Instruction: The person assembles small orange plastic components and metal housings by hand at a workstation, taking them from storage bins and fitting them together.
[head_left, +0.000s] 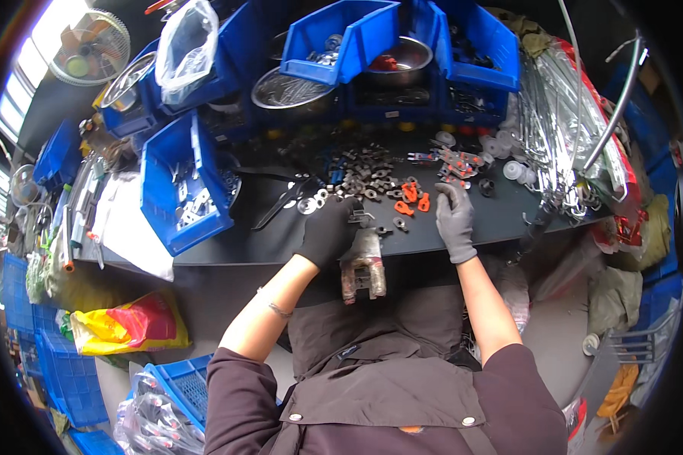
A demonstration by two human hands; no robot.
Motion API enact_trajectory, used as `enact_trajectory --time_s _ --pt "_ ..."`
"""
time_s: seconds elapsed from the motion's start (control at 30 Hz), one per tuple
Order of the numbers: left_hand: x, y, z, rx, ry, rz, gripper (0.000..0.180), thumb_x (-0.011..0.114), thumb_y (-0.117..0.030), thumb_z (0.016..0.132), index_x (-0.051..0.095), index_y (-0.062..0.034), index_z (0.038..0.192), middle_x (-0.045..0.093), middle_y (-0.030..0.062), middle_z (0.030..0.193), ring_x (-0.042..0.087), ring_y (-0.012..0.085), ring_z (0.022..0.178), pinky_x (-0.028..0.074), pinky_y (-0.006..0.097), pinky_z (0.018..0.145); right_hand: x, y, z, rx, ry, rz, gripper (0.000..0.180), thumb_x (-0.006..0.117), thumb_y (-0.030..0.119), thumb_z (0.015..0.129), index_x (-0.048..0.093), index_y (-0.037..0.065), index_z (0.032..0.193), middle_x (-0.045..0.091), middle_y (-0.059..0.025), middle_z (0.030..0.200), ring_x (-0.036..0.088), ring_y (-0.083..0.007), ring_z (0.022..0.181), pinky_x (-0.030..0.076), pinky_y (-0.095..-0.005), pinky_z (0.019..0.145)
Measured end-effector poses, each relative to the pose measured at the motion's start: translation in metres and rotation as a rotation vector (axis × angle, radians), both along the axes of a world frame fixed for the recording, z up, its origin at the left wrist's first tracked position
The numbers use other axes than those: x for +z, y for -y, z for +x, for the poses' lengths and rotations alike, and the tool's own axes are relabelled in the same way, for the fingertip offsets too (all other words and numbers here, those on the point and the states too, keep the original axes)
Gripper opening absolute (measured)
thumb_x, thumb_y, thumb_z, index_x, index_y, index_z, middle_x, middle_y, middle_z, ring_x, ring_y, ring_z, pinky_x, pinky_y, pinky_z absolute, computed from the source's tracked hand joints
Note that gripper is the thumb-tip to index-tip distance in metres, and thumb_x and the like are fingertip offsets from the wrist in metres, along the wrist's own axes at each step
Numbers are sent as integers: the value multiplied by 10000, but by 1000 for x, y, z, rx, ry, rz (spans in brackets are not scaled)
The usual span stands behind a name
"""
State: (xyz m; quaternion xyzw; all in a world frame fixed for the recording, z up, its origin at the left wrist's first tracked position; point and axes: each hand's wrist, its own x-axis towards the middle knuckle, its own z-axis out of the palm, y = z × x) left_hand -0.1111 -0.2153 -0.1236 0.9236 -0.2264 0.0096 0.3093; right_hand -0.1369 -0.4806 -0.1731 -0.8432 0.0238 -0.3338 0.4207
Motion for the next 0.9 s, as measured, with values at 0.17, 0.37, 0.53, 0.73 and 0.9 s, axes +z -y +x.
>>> enact_trajectory --time_s 0.17,0.37,0.53,0.73,0.9 --pt "-8 8 17 -25 43 -83 402 645 -192 836 561 -123 1223 566 181 1118 601 366 975 505 422 803 11 -6 -11 -72 -252 -201 257 682 236 786 662 40 951 623 -155 919 630 -302 847 507 -379 749" --pt "9 -8 30 -140 127 -374 234 502 -78 897 633 -24 1082 591 184 1002 598 302 946 473 360 814 36 1 4 -31 -553 -415 427 731 403 723 644 63 966 623 -161 953 629 -292 883 505 -393 766" --pt "27 -18 1 -17 -16 -432 401 368 -267 962 649 18 966 595 95 834 536 204 781 416 316 774 46 8 6 57 -678 -350 340 713 339 714 659 78 926 647 -143 909 640 -289 873 504 -392 773" --pt "20 -27 -35 128 -601 -1052 268 543 -241 944 606 -29 1095 638 24 869 551 59 696 428 194 655 52 9 -1 57 -689 -511 234 654 244 753 670 89 927 679 -116 896 648 -302 895 496 -414 776" --pt "11 -17 -49 126 -719 -1123 253 571 -265 950 594 -43 1070 650 21 904 591 61 731 483 218 691 64 -3 -5 93 -362 -530 152 626 164 776 676 94 901 680 -99 879 637 -288 835 494 -414 745"
